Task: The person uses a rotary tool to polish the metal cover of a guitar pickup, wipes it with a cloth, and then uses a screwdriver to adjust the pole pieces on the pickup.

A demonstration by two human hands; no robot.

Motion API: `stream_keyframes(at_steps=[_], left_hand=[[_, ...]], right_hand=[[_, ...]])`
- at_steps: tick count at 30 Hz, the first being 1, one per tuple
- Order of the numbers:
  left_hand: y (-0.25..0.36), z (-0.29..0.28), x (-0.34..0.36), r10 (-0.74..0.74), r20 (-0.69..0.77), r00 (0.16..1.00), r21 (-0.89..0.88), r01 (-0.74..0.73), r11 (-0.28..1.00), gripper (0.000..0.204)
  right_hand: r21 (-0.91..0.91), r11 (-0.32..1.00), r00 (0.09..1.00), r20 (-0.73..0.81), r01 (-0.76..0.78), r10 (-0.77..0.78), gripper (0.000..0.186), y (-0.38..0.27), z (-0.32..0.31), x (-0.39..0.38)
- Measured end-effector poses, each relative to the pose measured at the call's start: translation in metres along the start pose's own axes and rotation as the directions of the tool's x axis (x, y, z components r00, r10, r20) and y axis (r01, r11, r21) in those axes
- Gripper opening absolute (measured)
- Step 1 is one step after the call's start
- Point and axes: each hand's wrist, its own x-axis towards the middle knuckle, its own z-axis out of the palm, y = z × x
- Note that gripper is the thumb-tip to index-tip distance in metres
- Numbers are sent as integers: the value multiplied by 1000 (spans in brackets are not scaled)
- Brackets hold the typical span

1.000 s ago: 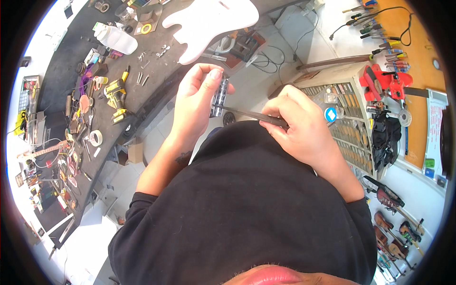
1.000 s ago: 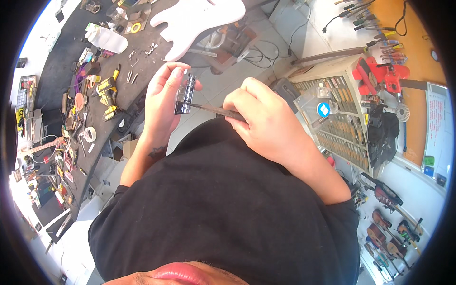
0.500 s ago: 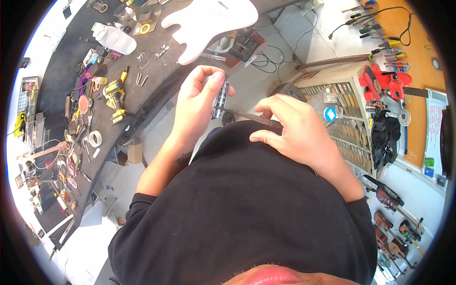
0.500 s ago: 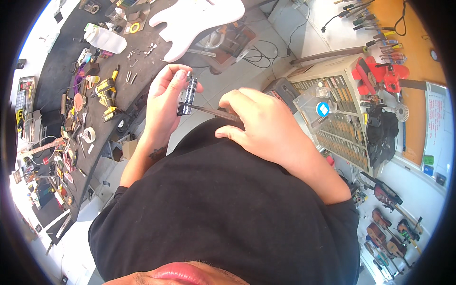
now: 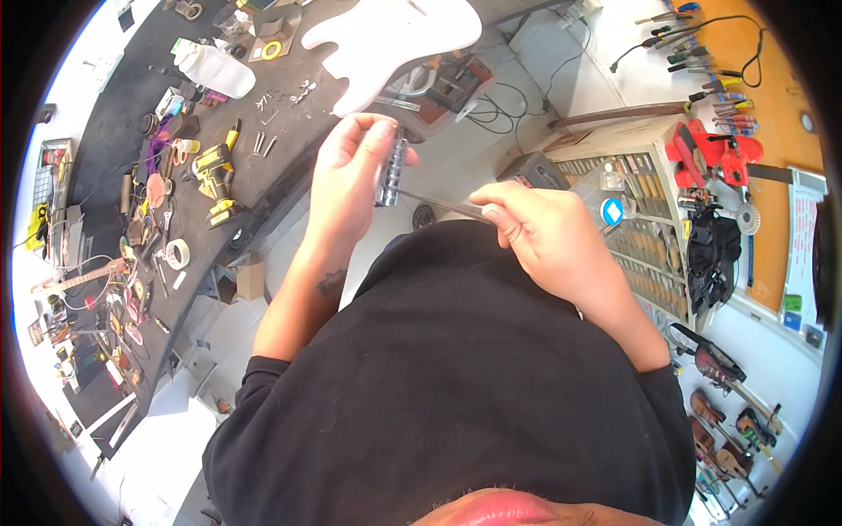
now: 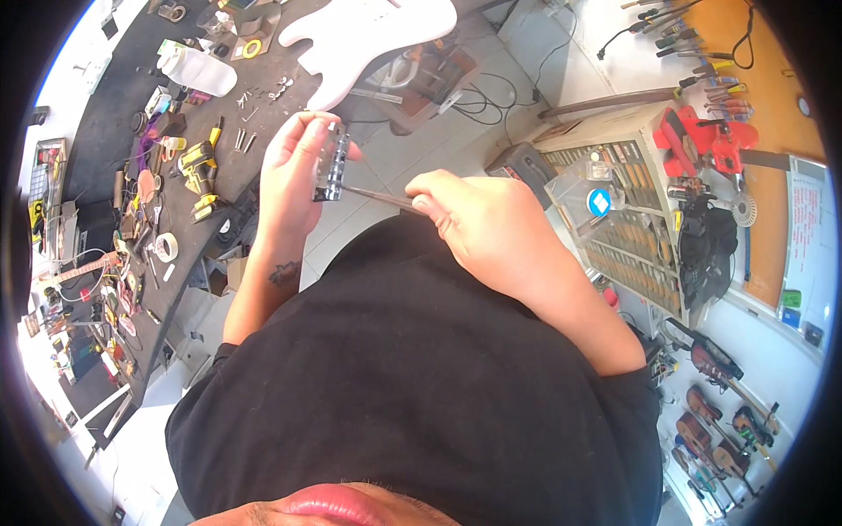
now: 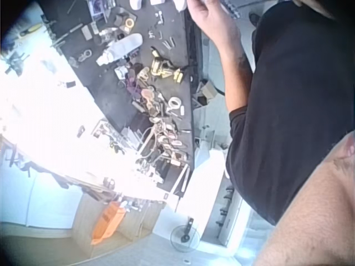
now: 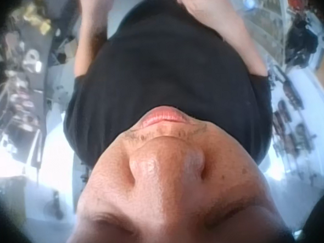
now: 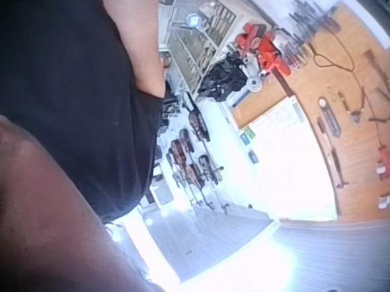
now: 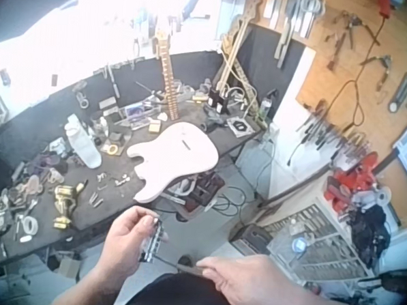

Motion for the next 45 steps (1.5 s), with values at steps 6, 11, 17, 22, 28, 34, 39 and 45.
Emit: stream_keyframes(at_steps=[6, 11, 17, 22, 28, 34, 39, 45], left_hand=[[4, -8, 2, 4, -4, 1000, -140, -4, 990, 28], [6, -4, 1, -17, 2, 1000, -204, 17, 979, 29], [1, -3, 2, -6, 0, 1000, -181, 6, 984, 28], [0, -1, 1, -14, -7, 1000, -187, 13, 982, 27], [1, -1, -2, -3, -28, 1000, -152, -1, 988, 26], [0, -2, -9, 31, -114, 993, -88, -41, 995, 25], [5, -13, -30, 90, -339, 936, -90, -127, 988, 33], [14, 17, -80, 98, -314, 944, -582, -273, 766, 49]], right_hand=[[-15, 992, 991, -58, 124, -124, 17, -7, -6, 9], [45, 984, 980, -110, 173, -167, 21, -7, 2, 12], [0, 975, 966, -134, 224, -222, 21, -7, 3, 13], [-25, 967, 959, -128, 253, -254, 20, -10, 3, 14], [-83, 942, 926, -175, 325, -335, 19, -8, 1, 16], [-12, 986, 982, -87, 167, -168, 16, -3, 5, 21], [136, 991, 999, 39, 8, -13, 26, 15, -14, 29], [748, 537, 890, 456, -390, 11, 26, 22, 11, 41]])
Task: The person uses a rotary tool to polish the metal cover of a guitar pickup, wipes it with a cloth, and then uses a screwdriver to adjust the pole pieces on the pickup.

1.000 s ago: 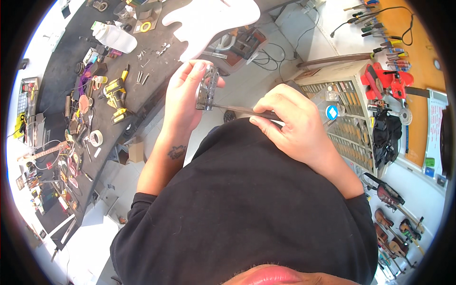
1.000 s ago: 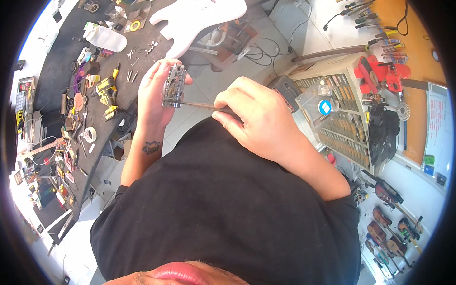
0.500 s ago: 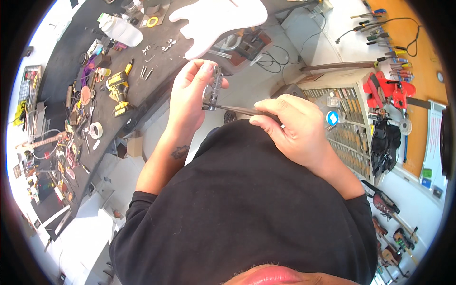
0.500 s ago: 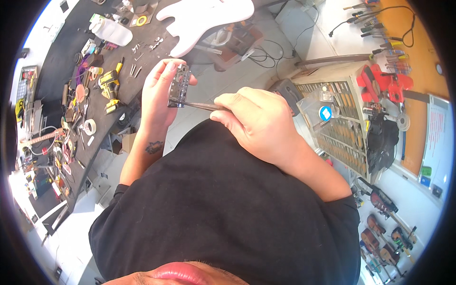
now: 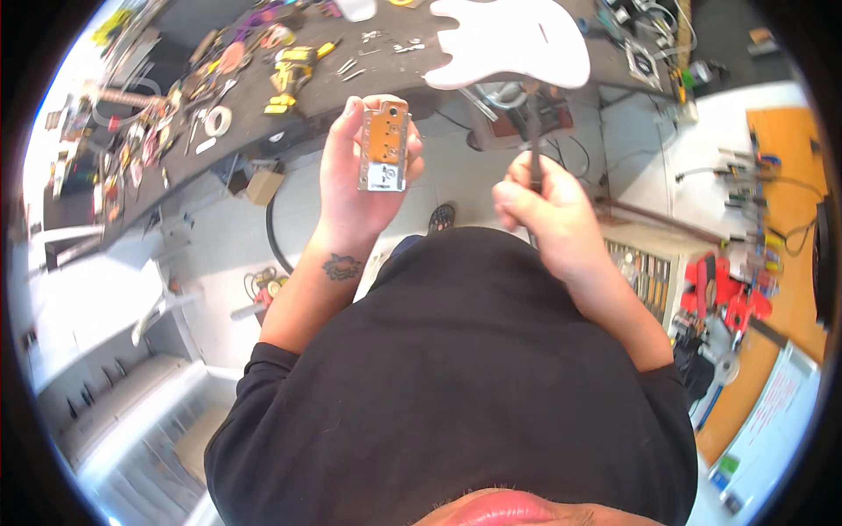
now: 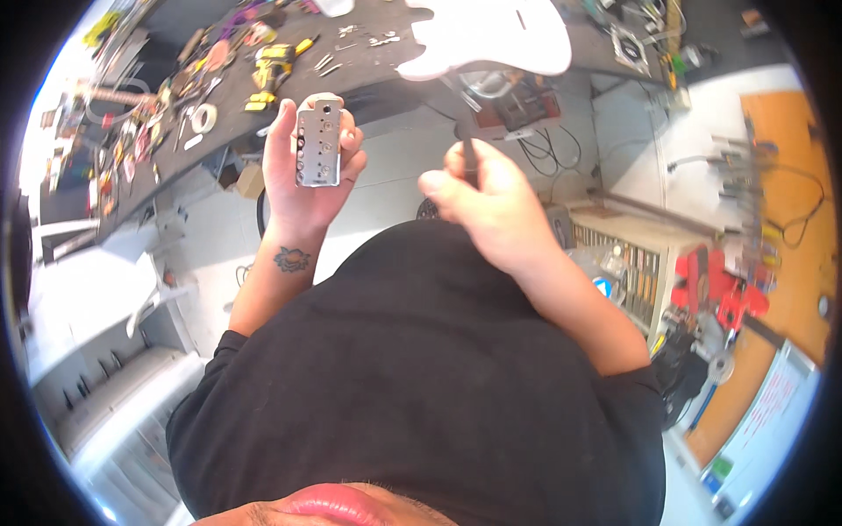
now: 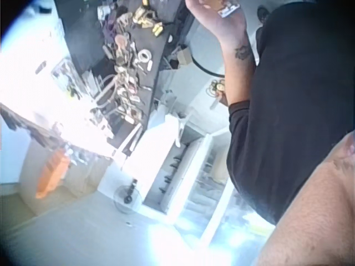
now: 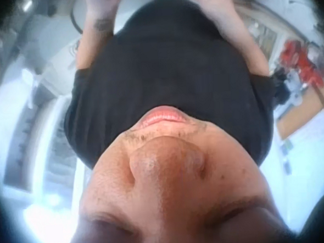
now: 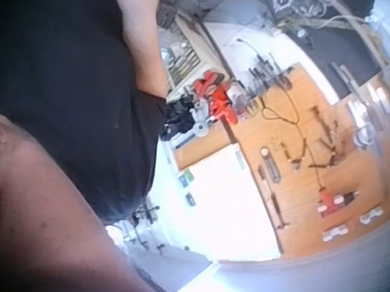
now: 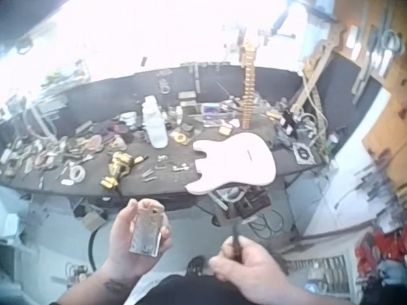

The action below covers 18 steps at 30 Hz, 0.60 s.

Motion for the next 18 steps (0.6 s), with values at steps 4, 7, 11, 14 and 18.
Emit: stream_keyframes(at_steps=[4, 7, 11, 14, 18], left_hand=[[-12, 20, -32, 210, 31, 977, -56, -208, 977, 50], [-17, 28, -52, 340, -38, 940, -25, -341, 940, 44], [-22, 32, -86, 484, -95, 870, 105, -475, 874, 43], [-22, 36, -105, 611, -215, 762, 123, -599, 791, 41], [-9, 28, -131, 668, -274, 692, 126, -663, 738, 45]], right_hand=[[60, 998, 974, 223, 30, -43, 30, -2, 37, 11], [7, 988, 925, 351, 155, -147, 33, 3, 57, 11], [-136, 987, 913, 408, 83, -21, 36, -3, 85, 2], [194, 980, 843, 534, -46, -67, 39, 11, 106, 1], [57, 998, 772, 634, 8, -43, 39, 16, 131, 8]])
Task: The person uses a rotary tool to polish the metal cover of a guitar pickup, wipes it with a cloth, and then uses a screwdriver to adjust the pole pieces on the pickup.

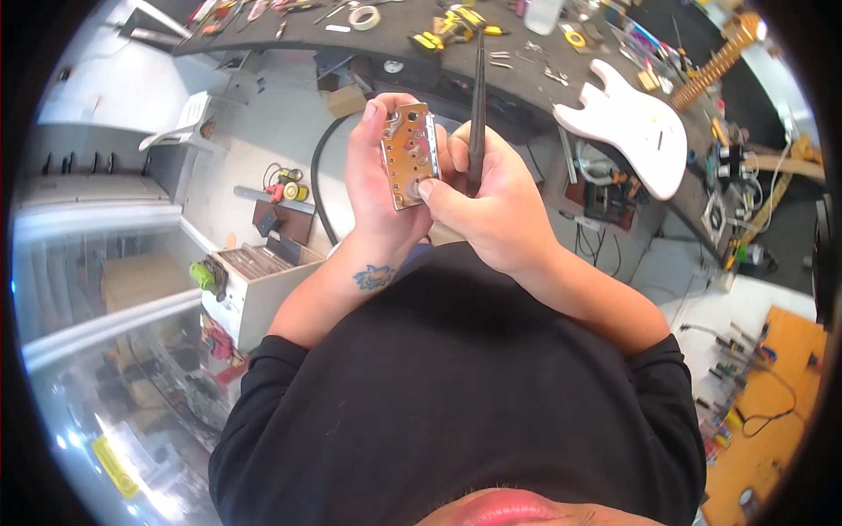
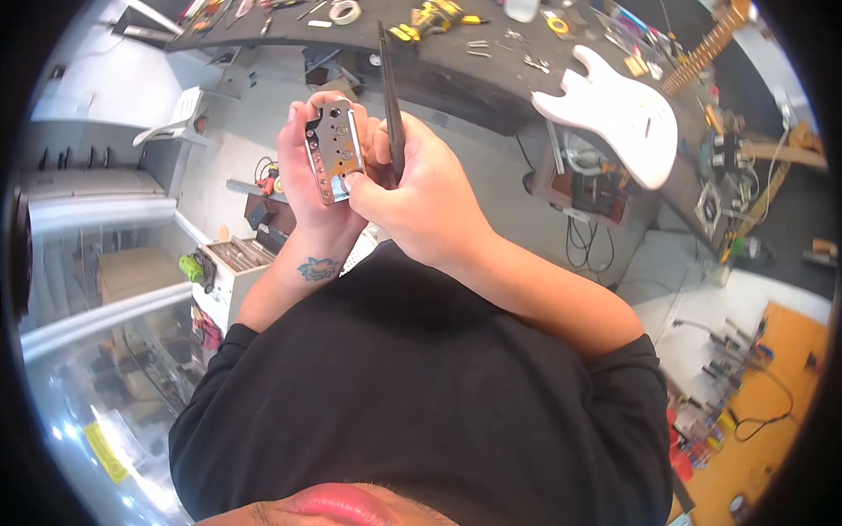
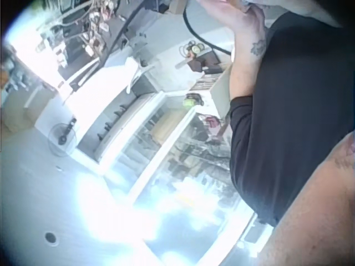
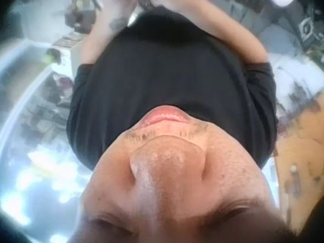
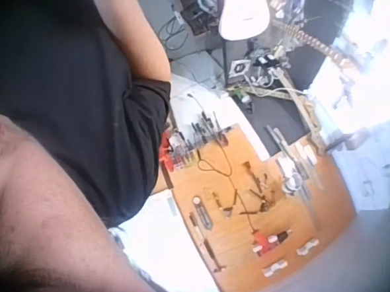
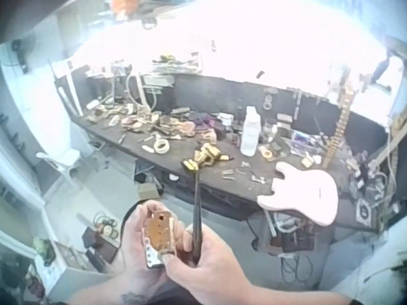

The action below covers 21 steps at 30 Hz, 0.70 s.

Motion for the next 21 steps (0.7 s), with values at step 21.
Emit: stream_keyframes(at_steps=[21], left_hand=[[205, -179, 79, 337, -191, 922, 386, -246, 889, 40]], right_hand=[[-138, 950, 923, 233, -281, 306, 29, 79, 178, 228]])
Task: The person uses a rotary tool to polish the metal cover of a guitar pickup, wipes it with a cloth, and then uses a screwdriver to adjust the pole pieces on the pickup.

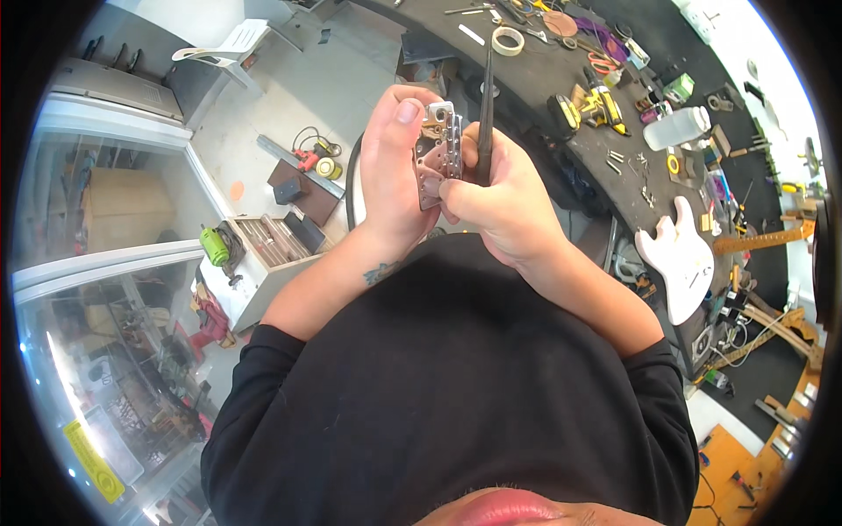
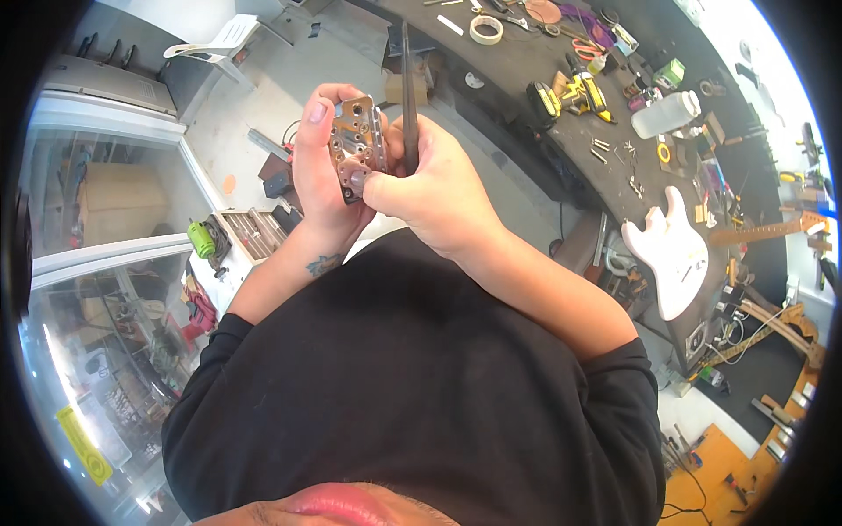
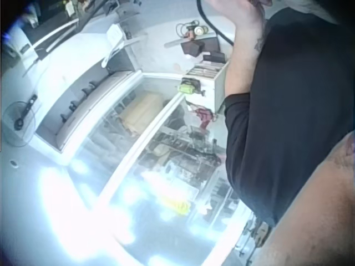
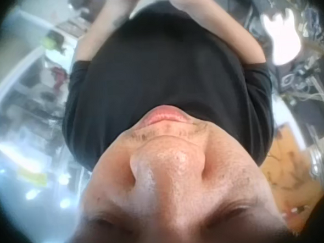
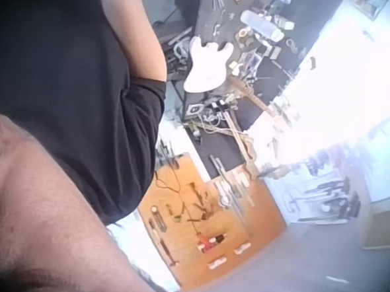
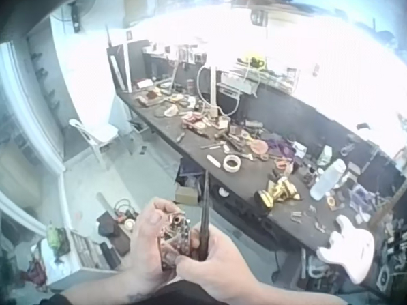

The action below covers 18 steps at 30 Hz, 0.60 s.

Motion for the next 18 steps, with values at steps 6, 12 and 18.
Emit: stream_keyframes(at_steps=[6, 12, 18], left_hand=[[8, -15, 23, -62, -19, 998, -133, 59, 989, 41], [11, -18, 36, 23, -129, 991, -81, -34, 996, 41], [10, -14, 39, 21, -183, 983, -51, -31, 998, 40]], right_hand=[[45, 998, 997, 67, -50, 47, 27, -7, 7, 36], [0, 997, 989, 128, -80, 79, 25, -16, 9, 58], [14, 994, 977, 188, -107, 103, 29, -17, 5, 67]])
